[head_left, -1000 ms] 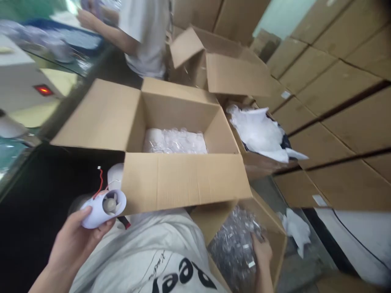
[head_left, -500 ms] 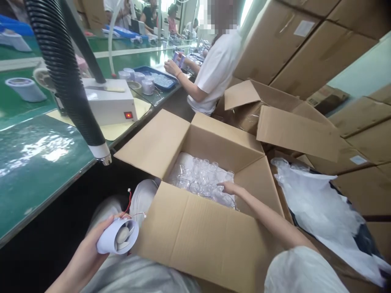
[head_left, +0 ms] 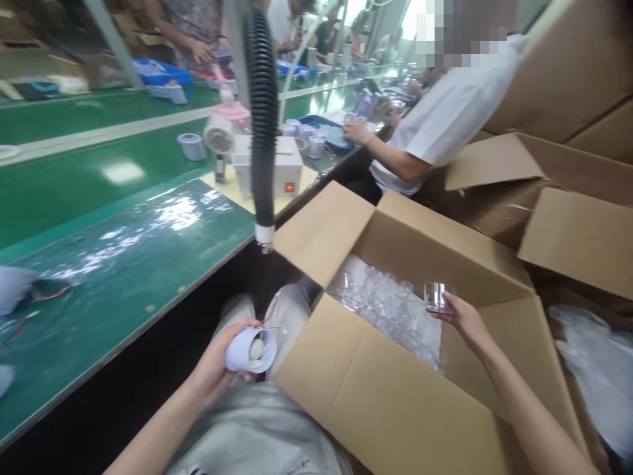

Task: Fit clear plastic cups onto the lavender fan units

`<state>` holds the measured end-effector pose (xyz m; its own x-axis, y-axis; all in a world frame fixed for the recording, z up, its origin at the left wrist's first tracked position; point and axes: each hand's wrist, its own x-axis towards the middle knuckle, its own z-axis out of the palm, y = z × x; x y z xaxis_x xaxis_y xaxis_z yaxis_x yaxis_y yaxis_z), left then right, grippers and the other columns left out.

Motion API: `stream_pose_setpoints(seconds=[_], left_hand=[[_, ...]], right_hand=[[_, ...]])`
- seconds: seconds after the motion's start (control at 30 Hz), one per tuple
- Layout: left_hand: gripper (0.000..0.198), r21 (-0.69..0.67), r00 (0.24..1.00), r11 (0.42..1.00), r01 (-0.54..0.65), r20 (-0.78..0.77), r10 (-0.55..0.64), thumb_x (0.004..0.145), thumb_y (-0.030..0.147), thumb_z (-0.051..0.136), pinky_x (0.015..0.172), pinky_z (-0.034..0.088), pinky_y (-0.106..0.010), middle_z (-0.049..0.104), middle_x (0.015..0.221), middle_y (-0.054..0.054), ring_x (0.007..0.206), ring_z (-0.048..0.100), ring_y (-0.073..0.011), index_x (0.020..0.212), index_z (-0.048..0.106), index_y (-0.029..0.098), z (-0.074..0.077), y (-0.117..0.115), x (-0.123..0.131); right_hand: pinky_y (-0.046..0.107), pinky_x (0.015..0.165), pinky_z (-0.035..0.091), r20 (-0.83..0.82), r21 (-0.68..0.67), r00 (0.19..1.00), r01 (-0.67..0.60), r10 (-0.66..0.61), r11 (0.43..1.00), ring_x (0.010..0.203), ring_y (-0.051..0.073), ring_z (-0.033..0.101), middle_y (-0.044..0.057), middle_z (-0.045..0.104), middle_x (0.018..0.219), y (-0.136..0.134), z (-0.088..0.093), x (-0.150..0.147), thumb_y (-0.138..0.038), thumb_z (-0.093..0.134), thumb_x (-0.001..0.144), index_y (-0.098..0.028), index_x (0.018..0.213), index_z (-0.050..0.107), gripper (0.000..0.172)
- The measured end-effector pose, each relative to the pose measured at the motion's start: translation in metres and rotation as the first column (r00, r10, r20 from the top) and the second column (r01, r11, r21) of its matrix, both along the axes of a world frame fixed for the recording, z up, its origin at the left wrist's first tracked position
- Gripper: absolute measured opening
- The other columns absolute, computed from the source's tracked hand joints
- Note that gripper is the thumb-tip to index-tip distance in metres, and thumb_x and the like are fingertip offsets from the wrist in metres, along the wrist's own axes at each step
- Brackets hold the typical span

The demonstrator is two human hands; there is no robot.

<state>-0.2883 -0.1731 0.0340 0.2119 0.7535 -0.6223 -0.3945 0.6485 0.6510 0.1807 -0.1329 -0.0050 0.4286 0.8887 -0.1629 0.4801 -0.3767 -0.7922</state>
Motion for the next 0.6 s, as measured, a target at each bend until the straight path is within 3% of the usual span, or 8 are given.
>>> stream_pose_setpoints(seconds=[0.07, 0.1, 0.2, 0.27, 0.33, 0.43, 0.53, 0.6], left_hand=[[0.027, 0.032, 0.996, 0.996, 0.079, 0.042, -0.081, 0.081, 0.04, 0.051, 0.033, 0.038, -0.018, 0.058, 0.073, -0.002, 0.048, 0.051, -0.0106, 0.094, 0.054, 0.016, -0.003, -0.002, -0.004], [0.028, 0.059, 0.992, 0.992, 0.114, 0.051, -0.117, 0.082, 0.042, 0.05, 0.033, 0.036, -0.016, 0.057, 0.072, -0.002, 0.047, 0.05, -0.0096, 0.093, 0.054, 0.017, -0.003, -0.003, -0.006], [0.03, 0.15, 0.976, 0.965, 0.217, -0.021, -0.216, 0.082, 0.045, 0.046, 0.032, 0.034, -0.016, 0.053, 0.069, 0.0, 0.045, 0.048, -0.0082, 0.089, 0.055, 0.017, 0.0, -0.005, -0.012], [0.03, 0.182, 0.963, 0.947, 0.265, -0.096, -0.251, 0.08, 0.044, 0.048, 0.031, 0.032, -0.016, 0.053, 0.07, 0.0, 0.046, 0.047, -0.0084, 0.087, 0.057, 0.016, 0.005, -0.006, -0.018], [0.028, 0.202, 0.942, 0.926, 0.318, -0.174, -0.286, 0.08, 0.041, 0.049, 0.031, 0.027, -0.016, 0.05, 0.067, 0.0, 0.047, 0.043, -0.0078, 0.085, 0.059, 0.015, 0.009, -0.007, -0.024], [0.024, 0.327, 0.878, 0.837, 0.438, -0.358, -0.319, 0.083, 0.037, 0.049, 0.049, 0.038, -0.018, 0.054, 0.075, -0.001, 0.062, 0.049, -0.0096, 0.087, 0.061, 0.016, 0.014, -0.01, -0.033], [0.019, 0.481, 0.772, 0.676, 0.558, -0.6, -0.21, 0.085, 0.032, 0.049, 0.079, 0.04, -0.025, 0.056, 0.093, -0.003, 0.087, 0.052, -0.0144, 0.089, 0.062, 0.018, 0.02, -0.016, -0.039], [0.018, 0.497, 0.697, 0.611, 0.616, -0.705, -0.128, 0.085, 0.031, 0.049, 0.081, 0.038, -0.027, 0.055, 0.093, -0.003, 0.089, 0.051, -0.0151, 0.091, 0.062, 0.02, 0.024, -0.02, -0.041]], right_hand=[[0.036, 0.075, 0.054, -0.063, 0.061, 0.983, -0.17, 0.174, 0.984, 0.093, 0.025, 0.062, 0.012, 0.061, 0.106, -0.01, 0.019, -0.048, -0.053, 0.049, 0.077, -0.018, 0.084, 0.055, 0.037], [0.039, 0.079, 0.053, -0.025, 0.098, 0.929, -0.365, 0.369, 0.926, 0.094, 0.025, 0.061, 0.011, 0.058, 0.115, -0.018, 0.028, -0.079, -0.05, 0.049, 0.078, -0.02, 0.094, 0.056, 0.035], [0.045, 0.09, 0.047, 0.245, 0.067, 0.554, -0.829, 0.796, 0.556, 0.107, 0.025, 0.053, 0.009, 0.053, 0.12, -0.045, 0.051, -0.18, -0.032, 0.051, 0.08, -0.027, 0.12, 0.049, 0.04], [0.047, 0.087, 0.048, 0.453, 0.056, 0.344, -0.932, 0.823, 0.358, 0.109, 0.028, 0.05, 0.01, 0.05, 0.121, -0.058, 0.061, -0.236, -0.023, 0.054, 0.076, -0.03, 0.129, 0.043, 0.054], [0.047, 0.083, 0.049, 0.589, 0.066, 0.31, -0.939, 0.746, 0.338, 0.11, 0.031, 0.046, 0.012, 0.045, 0.125, -0.06, 0.064, -0.273, -0.018, 0.052, 0.075, -0.032, 0.133, 0.039, 0.061], [0.048, 0.078, 0.051, 0.641, 0.01, 0.311, -0.917, 0.702, 0.398, 0.108, 0.033, 0.045, 0.013, 0.041, 0.129, -0.05, 0.062, -0.298, -0.012, 0.05, 0.074, -0.03, 0.129, 0.045, 0.058], [0.047, 0.084, 0.049, 0.479, -0.061, 0.265, -0.941, 0.837, 0.332, 0.113, 0.031, 0.044, 0.01, 0.039, 0.133, -0.038, 0.061, -0.301, -0.007, 0.051, 0.072, -0.026, 0.111, 0.059, 0.044], [0.043, 0.09, 0.046, 0.266, -0.035, 0.286, -0.952, 0.921, 0.306, 0.115, 0.027, 0.045, 0.007, 0.039, 0.132, -0.034, 0.063, -0.301, -0.011, 0.056, 0.073, -0.024, 0.098, 0.061, 0.029]])
